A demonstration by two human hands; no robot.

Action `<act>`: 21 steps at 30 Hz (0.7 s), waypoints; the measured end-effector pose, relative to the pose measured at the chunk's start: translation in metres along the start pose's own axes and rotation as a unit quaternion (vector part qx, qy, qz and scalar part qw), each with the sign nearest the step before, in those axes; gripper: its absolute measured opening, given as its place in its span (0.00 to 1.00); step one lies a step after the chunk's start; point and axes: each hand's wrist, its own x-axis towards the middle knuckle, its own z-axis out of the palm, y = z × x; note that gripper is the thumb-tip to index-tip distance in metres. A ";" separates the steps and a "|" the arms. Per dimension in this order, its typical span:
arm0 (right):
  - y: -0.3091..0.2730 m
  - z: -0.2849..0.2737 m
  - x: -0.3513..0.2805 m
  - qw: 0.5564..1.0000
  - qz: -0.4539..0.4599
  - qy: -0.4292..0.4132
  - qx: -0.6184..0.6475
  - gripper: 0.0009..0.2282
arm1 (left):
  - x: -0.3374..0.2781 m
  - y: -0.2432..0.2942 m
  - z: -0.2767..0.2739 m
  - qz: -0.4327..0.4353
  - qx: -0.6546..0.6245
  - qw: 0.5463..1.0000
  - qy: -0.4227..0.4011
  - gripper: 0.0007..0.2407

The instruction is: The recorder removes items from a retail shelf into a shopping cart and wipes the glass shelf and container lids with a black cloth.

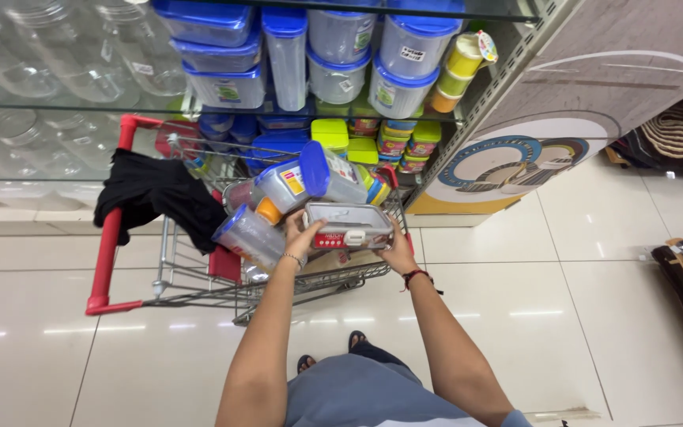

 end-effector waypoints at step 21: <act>0.037 -0.024 0.027 0.991 -0.031 -0.044 -0.126 0.22 | -0.044 0.005 0.062 0.100 0.434 0.891 0.092 0.42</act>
